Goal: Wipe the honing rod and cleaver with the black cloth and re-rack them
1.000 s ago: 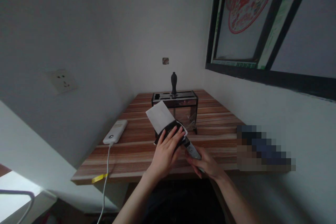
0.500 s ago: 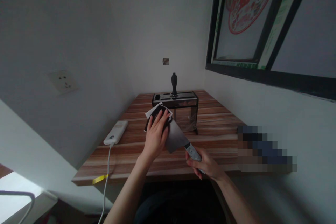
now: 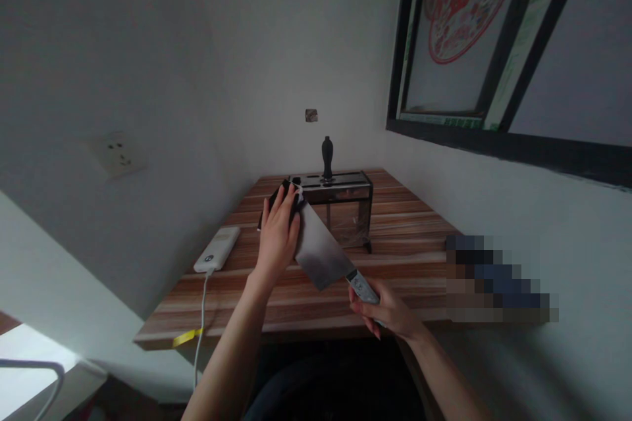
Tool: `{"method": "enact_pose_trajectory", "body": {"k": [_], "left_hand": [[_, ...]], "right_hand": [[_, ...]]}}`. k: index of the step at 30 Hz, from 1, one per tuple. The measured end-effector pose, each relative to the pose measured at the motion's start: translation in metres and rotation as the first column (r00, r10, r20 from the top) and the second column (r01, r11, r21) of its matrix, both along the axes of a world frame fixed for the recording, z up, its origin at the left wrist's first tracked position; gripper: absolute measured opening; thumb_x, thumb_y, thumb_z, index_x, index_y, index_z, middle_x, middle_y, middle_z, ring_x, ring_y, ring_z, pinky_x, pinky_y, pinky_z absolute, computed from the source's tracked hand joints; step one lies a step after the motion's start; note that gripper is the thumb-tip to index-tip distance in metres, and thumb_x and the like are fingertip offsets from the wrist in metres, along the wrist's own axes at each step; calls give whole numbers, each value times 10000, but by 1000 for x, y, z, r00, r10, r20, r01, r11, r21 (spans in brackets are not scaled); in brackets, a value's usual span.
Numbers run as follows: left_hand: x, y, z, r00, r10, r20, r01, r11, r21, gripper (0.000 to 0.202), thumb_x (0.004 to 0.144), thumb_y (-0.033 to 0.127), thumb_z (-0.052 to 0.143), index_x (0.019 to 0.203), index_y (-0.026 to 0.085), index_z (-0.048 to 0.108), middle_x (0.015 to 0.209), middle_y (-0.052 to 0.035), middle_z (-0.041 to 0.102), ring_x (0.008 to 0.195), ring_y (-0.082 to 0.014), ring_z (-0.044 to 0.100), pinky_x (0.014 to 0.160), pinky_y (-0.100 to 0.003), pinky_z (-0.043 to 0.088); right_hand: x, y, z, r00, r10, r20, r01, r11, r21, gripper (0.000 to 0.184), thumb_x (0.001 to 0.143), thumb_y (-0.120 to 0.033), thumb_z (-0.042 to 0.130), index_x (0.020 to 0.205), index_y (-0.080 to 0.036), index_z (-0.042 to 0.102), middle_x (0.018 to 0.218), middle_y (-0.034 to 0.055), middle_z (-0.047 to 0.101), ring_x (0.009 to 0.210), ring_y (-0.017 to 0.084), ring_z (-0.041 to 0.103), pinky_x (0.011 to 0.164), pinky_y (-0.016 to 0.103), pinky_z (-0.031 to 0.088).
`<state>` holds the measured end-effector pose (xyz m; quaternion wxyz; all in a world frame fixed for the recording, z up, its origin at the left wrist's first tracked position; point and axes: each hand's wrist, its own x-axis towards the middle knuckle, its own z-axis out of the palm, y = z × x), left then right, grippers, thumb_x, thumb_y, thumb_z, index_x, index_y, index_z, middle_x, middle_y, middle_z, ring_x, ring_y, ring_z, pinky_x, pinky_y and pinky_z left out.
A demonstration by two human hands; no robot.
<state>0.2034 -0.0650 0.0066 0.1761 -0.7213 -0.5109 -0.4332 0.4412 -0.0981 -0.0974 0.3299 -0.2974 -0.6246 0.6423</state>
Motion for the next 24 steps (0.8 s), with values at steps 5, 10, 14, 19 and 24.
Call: {"method": "enact_pose_trajectory", "body": {"k": [5,10,14,19,24], "left_hand": [[9,-6,-1,997,44,-67,-44,999,10,493,936,170,321,1426,205,277,1485,-78,339,1409,-216,184,1138,-514,138],[25,-17,-11,989,19,-144,-21,1000,-8,492,934,169,347,1420,211,290,1478,-68,351,1402,-217,213,1138,-500,148],[37,-27,-23,983,-48,-177,38,998,-58,499,929,156,353,1420,215,288,1465,-64,377,1392,-208,243,1135,-484,168],[50,-41,-39,968,-116,-224,91,989,-118,495,918,144,364,1409,193,316,1451,-62,400,1389,-191,253,1145,-455,161],[63,-58,-54,946,-200,-254,158,972,-175,488,915,148,380,1399,196,348,1430,-58,431,1377,-183,282,1146,-440,181]], "right_hand": [[0,-1,1,1000,7,-1,-7,1000,-5,346,727,-428,700,846,-161,514,443,-86,504,313,56,447,301,139,377],[1,-1,4,1000,-8,-3,8,1000,-14,353,723,-437,703,844,-166,510,435,-89,498,299,55,435,291,140,367],[1,-1,5,1000,-25,-2,25,1000,-14,365,717,-451,702,839,-160,517,420,-84,501,288,59,431,286,144,359],[1,-1,3,999,-39,-15,39,999,-15,376,712,-456,706,846,-161,515,439,-83,509,291,61,436,286,151,372],[1,-1,4,999,-48,-8,48,999,-1,377,712,-464,699,834,-159,514,421,-79,511,289,61,424,287,150,358]]}}
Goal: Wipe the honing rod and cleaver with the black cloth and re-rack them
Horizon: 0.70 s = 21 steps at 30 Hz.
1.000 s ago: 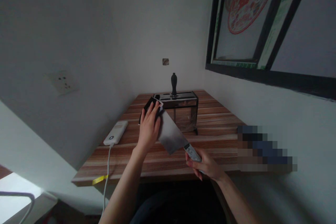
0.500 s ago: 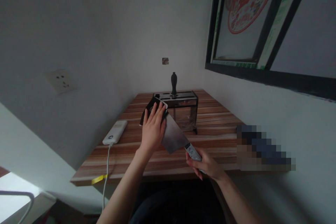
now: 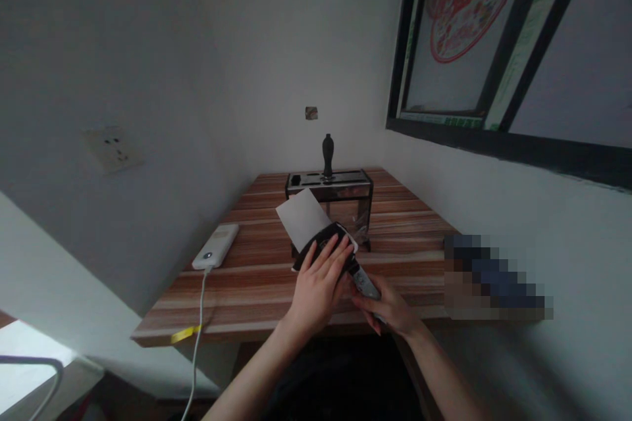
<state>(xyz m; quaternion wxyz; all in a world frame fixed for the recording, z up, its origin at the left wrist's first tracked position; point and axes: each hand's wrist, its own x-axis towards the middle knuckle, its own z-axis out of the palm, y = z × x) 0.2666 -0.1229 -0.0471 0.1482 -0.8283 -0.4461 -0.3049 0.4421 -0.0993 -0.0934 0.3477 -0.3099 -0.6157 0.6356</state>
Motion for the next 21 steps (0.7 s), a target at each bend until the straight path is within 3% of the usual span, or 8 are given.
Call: {"method": "enact_pose_trajectory", "body": {"k": [6,21], "left_hand": [[10,-18,-6,995,-98,-25,95,991,-89,469,934,199,378,1402,195,347,1430,-45,429,1373,-172,291,1152,-422,187],[8,-21,0,993,-118,-10,116,985,-127,500,922,166,394,1415,196,314,1446,-37,406,1387,-173,256,1149,-416,189]], "right_hand": [[1,0,-3,1000,8,-24,-7,999,38,406,709,-489,693,864,-164,505,418,-85,504,280,68,428,287,156,343],[1,0,-5,999,7,-32,-6,999,54,373,703,-448,716,836,-165,512,438,-85,498,283,60,424,287,154,356]]}}
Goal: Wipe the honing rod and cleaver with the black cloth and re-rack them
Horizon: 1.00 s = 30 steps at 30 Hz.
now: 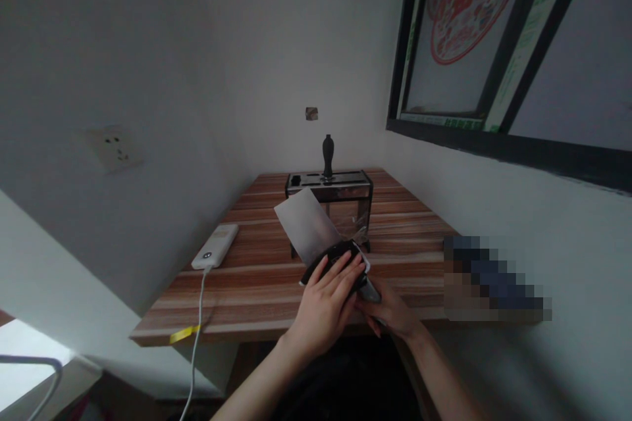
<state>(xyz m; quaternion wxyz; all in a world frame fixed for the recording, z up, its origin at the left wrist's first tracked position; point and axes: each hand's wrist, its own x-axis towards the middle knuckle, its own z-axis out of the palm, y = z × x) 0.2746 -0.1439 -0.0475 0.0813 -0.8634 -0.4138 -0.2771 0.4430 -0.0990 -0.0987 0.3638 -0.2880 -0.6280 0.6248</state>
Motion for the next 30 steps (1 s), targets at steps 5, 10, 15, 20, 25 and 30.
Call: {"method": "enact_pose_trajectory", "body": {"k": [5,10,15,20,25,30], "left_hand": [[-1,3,0,1000,6,4,-6,1000,3,501,920,163,398,1412,207,316,1450,-34,402,1384,-169,264,1149,-412,184],[-9,11,2,998,46,32,-47,998,42,494,919,143,375,1407,203,326,1441,-43,416,1384,-169,264,1152,-411,147],[-21,22,10,995,83,64,-87,993,76,516,907,112,353,1412,206,306,1442,-50,417,1387,-165,256,1147,-411,147],[-32,40,22,981,136,136,-151,983,108,489,926,131,336,1406,217,302,1453,-47,403,1388,-158,252,1145,-416,136],[-44,57,36,966,160,203,-191,971,143,484,940,164,327,1417,233,282,1454,-52,401,1384,-170,266,1139,-432,160],[-56,71,46,948,193,252,-243,953,183,481,940,167,334,1414,235,288,1456,-43,398,1385,-162,263,1144,-431,155]], "right_hand": [[0,1,-3,1000,-4,3,4,1000,-24,364,710,-440,708,833,-163,507,441,-88,490,288,55,423,290,149,366],[0,1,-1,1000,11,-3,-11,999,-46,370,689,-415,722,854,-157,515,529,-80,510,299,44,439,285,147,369],[0,-1,3,1000,6,25,-5,998,-58,354,691,-396,723,851,-160,515,579,-72,515,315,42,458,291,148,383],[0,-2,4,999,14,46,-11,999,-51,331,712,-399,698,842,-163,506,492,-90,478,313,48,445,296,141,381],[0,-2,7,999,23,33,-22,999,-35,319,721,-399,684,831,-168,494,492,-95,466,306,42,434,292,136,368],[-1,-3,7,998,32,50,-29,998,-51,324,714,-400,688,837,-171,493,505,-93,469,318,48,452,296,139,376]]}}
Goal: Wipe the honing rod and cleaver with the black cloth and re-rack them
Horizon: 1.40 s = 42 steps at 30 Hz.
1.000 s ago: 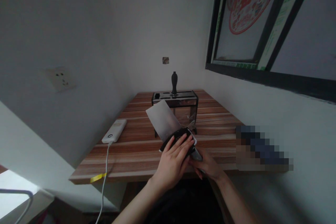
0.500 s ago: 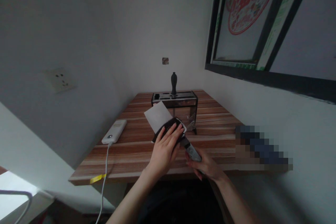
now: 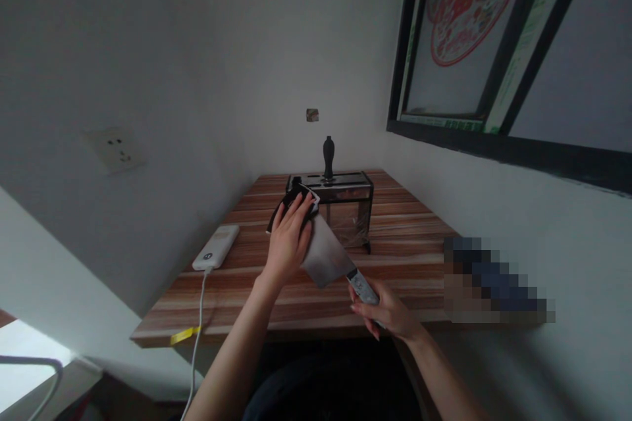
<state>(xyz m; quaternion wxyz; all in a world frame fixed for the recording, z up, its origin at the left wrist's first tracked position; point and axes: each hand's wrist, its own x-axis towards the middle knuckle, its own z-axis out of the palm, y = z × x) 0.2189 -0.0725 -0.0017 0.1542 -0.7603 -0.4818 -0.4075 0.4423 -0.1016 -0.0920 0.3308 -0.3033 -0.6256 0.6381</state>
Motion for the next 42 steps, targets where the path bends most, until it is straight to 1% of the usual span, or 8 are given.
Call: {"method": "enact_pose_trajectory", "body": {"k": [6,12,20,25,28,32,36,42], "left_hand": [[-9,8,6,999,24,38,-25,999,29,477,944,184,320,1419,228,288,1454,-54,400,1381,-170,273,1143,-449,159],[-5,2,2,998,56,13,-56,998,42,491,932,164,337,1416,228,292,1457,-58,395,1383,-182,269,1139,-452,166],[23,-17,-17,997,-35,-71,31,998,-48,475,926,149,347,1395,218,316,1448,-54,410,1382,-175,271,1142,-435,152],[33,-30,-32,991,-87,-97,78,993,-93,492,915,126,340,1399,214,318,1434,-71,428,1375,-186,288,1138,-450,149],[39,-41,-43,981,-150,-122,132,981,-142,483,917,122,341,1391,209,332,1432,-64,431,1377,-177,283,1143,-440,144],[50,-58,-53,957,-262,-124,229,945,-231,455,927,160,369,1379,213,357,1427,-52,438,1373,-172,294,1151,-423,152],[54,-68,-57,951,-294,-97,256,923,-287,460,925,161,386,1381,213,346,1437,-38,423,1377,-161,282,1155,-416,155],[52,-67,-57,948,-302,-96,264,921,-288,458,921,144,386,1373,206,348,1444,-38,412,1385,-155,261,1157,-421,149]], "right_hand": [[0,1,-2,1000,12,6,-12,1000,2,335,711,-413,689,838,-179,485,492,-97,465,318,48,445,297,141,381],[1,1,-1,1000,22,17,-22,1000,8,338,709,-420,690,828,-177,487,508,-94,470,321,49,454,296,142,382],[2,1,-1,1000,-14,3,14,1000,-3,328,727,-409,673,852,-170,487,433,-90,489,304,53,431,295,135,366],[2,2,-3,1000,-28,-14,28,999,-16,339,706,-410,691,839,-168,494,463,-92,482,305,53,439,289,141,372],[1,2,-5,998,-62,-15,61,998,-24,350,692,-399,707,857,-167,502,497,-90,487,307,54,447,285,147,377],[1,2,-6,996,-84,-42,84,996,2,368,686,-410,708,873,-165,506,529,-81,503,305,54,447,286,157,383],[1,3,-8,997,-64,-35,65,997,41,365,708,-425,688,880,-155,513,507,-75,507,306,54,446,296,152,378],[1,4,-9,998,-50,-34,52,997,62,364,710,-442,683,865,-158,516,490,-78,495,301,57,443,295,154,376]]}}
